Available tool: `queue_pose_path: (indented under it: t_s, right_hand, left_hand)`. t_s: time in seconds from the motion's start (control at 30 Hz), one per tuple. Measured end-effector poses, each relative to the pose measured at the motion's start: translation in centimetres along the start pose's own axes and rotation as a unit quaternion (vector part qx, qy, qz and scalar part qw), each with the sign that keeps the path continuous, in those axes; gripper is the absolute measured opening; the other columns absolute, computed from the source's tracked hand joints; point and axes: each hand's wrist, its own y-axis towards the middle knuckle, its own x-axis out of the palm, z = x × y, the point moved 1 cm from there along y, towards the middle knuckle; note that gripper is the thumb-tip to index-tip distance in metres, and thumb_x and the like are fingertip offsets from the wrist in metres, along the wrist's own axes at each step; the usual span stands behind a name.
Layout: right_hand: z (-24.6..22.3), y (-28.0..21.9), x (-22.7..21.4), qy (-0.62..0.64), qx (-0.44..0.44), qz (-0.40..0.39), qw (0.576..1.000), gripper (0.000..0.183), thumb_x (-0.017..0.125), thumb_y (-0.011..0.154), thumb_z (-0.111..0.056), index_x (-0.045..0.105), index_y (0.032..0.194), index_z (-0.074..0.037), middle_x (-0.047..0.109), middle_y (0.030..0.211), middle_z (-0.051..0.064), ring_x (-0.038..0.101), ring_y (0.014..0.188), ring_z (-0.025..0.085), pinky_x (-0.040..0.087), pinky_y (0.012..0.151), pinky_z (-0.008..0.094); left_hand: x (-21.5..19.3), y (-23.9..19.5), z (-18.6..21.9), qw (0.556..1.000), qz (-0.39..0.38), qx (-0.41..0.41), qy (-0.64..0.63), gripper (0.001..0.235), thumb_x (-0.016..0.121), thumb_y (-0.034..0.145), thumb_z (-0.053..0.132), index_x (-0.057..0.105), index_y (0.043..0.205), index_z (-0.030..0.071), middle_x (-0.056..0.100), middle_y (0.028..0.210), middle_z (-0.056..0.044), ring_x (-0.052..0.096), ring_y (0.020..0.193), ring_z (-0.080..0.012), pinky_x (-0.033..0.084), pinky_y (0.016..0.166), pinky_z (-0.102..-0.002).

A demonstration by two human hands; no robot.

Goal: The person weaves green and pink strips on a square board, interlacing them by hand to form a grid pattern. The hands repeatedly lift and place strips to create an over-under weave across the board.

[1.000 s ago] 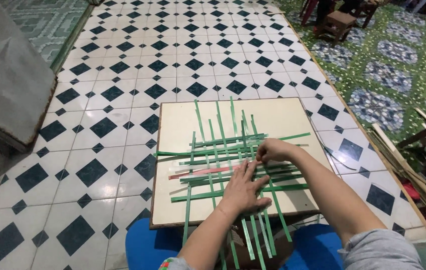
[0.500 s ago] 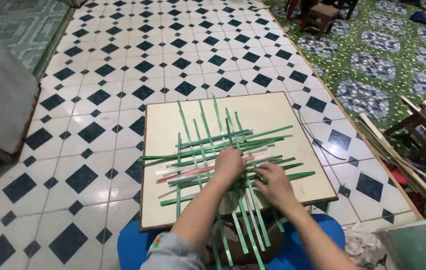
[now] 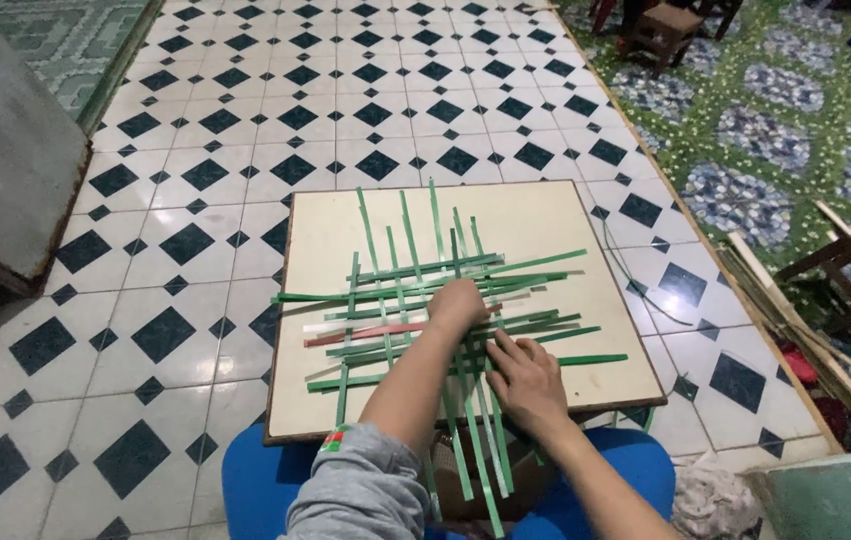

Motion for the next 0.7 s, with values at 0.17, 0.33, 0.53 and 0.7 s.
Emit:
queue_pose_path:
  t_s: [0.17, 0.33, 0.53, 0.7]
  right_hand:
    - [-0.4, 0.0, -0.2, -0.003, 0.007, 0.016, 1.000, 0.040, 0.050, 0.091, -0.045, 0.057, 0.129, -0.035, 0.046, 0.145, -0.013, 0.045, 0.126, 0.018, 0.043, 0.094, 0.038]
    - [-0.3, -0.1, 0.0, 0.008, 0.009, 0.016, 1.000, 0.039, 0.049, 0.092, -0.044, 0.058, 0.129, -0.033, 0.045, 0.146, -0.013, 0.044, 0.126, 0.018, 0.041, 0.094, 0.038]
    - [-0.2, -0.1, -0.1, -0.001, 0.010, 0.025, 1.000, 0.038, 0.049, 0.092, -0.047, 0.059, 0.126, -0.033, 0.046, 0.145, -0.014, 0.043, 0.127, 0.016, 0.040, 0.095, 0.037]
    - [-0.3, -0.1, -0.6, 0.018, 0.013, -0.006, 1.000, 0.040, 0.048, 0.093, -0.046, 0.057, 0.130, -0.032, 0.044, 0.147, -0.012, 0.042, 0.129, 0.018, 0.038, 0.098, 0.038]
  left_hand:
    - [-3.9, -3.5, 2.3, 1.000, -0.013, -0.019, 0.000, 0.013, 0.072, 0.080, 0.013, 0.070, 0.075, 0.002, 0.062, 0.067, -0.013, 0.068, 0.070, -0.0323, 0.053, 0.067, -0.047]
    - [-2.6, -1.8, 1.4, 0.998, -0.026, -0.044, -0.037, 0.013, 0.072, 0.081, 0.015, 0.072, 0.081, 0.001, 0.063, 0.074, -0.015, 0.069, 0.079, -0.0346, 0.052, 0.074, -0.049]
    - [-2.3, -2.0, 1.7, 0.997, -0.003, -0.047, -0.059, 0.006, 0.070, 0.078, 0.010, 0.072, 0.076, 0.004, 0.060, 0.065, -0.012, 0.067, 0.070, -0.0318, 0.049, 0.071, -0.045]
    - [-3.0, -2.7, 2.0, 0.996, -0.005, -0.058, -0.061, 0.014, 0.069, 0.076, 0.006, 0.073, 0.088, 0.000, 0.064, 0.074, -0.014, 0.069, 0.083, -0.0349, 0.051, 0.074, -0.048]
